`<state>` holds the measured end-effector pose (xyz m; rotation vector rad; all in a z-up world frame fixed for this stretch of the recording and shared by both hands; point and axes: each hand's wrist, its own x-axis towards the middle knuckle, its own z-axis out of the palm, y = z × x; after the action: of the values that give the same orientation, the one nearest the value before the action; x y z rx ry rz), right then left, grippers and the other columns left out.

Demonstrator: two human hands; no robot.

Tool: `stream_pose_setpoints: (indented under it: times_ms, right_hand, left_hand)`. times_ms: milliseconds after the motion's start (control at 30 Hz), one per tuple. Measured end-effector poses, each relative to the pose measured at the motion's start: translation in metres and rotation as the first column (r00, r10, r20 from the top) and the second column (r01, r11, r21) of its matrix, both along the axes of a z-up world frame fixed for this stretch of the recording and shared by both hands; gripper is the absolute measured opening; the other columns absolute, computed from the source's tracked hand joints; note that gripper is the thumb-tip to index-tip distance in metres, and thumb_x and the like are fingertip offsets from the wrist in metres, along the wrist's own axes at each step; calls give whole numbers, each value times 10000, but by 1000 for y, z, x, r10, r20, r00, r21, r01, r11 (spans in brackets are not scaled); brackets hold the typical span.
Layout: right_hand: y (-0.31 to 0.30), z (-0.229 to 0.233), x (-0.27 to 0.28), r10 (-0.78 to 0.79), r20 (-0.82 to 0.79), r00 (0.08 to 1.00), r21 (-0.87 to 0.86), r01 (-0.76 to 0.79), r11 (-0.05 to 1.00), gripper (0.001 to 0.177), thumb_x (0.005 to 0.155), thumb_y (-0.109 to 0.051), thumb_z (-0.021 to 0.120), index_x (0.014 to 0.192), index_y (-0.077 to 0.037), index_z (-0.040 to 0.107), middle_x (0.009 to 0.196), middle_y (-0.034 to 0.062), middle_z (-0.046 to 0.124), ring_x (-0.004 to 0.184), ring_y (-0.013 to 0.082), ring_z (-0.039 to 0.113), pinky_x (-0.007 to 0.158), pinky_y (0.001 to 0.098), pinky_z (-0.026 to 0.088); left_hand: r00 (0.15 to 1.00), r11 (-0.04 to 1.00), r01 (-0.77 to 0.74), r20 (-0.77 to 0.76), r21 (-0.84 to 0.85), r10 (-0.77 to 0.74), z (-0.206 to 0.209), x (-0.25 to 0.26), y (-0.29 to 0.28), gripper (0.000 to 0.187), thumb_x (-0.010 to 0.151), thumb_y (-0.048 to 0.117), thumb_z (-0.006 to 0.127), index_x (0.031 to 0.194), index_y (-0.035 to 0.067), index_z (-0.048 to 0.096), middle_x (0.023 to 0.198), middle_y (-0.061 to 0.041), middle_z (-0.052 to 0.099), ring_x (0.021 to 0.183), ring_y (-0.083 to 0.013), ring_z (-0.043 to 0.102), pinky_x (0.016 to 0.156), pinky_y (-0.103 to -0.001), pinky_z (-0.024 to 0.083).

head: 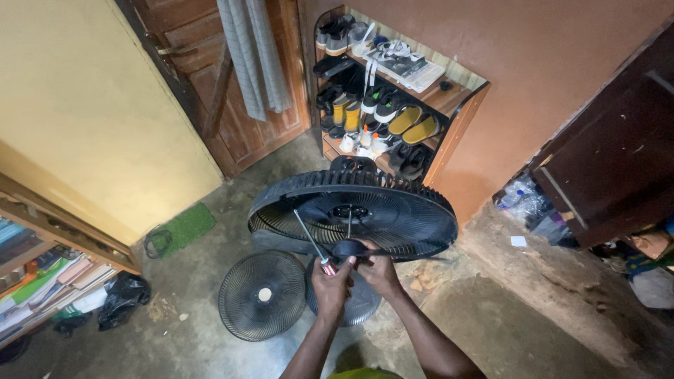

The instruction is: The person assembles a standing fan by attaching a fan blade to the motor hub and securing it with a screwdriver. They then attach the front fan cage and tighten the screws to complete the assembly.

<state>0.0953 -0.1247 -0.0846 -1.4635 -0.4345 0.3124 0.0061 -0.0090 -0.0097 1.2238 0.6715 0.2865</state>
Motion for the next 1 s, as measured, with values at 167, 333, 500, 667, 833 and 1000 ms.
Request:
stream_pose_setpoints:
  times_ms: [167,333,500,667,833,1000]
  right_hand:
    - [-18,14,10,178,108,978,-67,-172,983,541,879,26,700,1400,-68,590,1254,96,694,1151,160,654,1005,320,531]
    - [-42,23,42,436,-1,900,-21,-436,900,649,874,-114,759,1477,-45,528,1401,84,613,1274,164,575,1076,346,470]
    - [-47,22,77,630,-30,776,134,-621,772,645,908,-260,763,1453,-34,502,1432,79,605,1310,148,588,1118,312,472]
    - [-23,-3,82,282,-348,894,126,-254,959,382,998,-271,647,1277,-11,653,1047,70,719,907,124,674,759,262,534]
    - [14,-29,95,281,-363,888,211,-216,953,244,1027,-215,667,1080,23,683,842,11,697,699,92,619,645,247,501]
    - [26,-31,101,193,-439,877,53,-189,981,135,952,-166,688,1028,-58,715,794,0,694,641,70,590,576,221,443]
  left_hand:
    - [996,994,-25,84,-108,35,-7,4,-8,384,812,231,839,974,63,535,621,-43,597,420,-128,540,329,-267,364]
    - [983,978,-102,132,-180,126,-21,13,-14,339,841,226,824,920,62,538,608,-34,570,404,-148,549,338,-282,386]
    - [982,976,-144,97,-166,161,-26,10,-9,344,853,237,819,880,62,525,553,-55,549,380,-169,540,329,-297,355]
    - [983,965,-163,47,-205,176,-32,9,-4,263,868,212,778,897,73,557,564,-57,570,391,-170,551,344,-299,387]
    - [979,950,-132,111,-283,170,-44,8,2,215,889,200,737,910,72,564,583,-63,588,420,-166,559,380,-290,412]
    - [967,938,-67,208,-340,145,-54,6,12,177,919,211,695,916,70,588,616,-53,596,470,-160,586,457,-293,505]
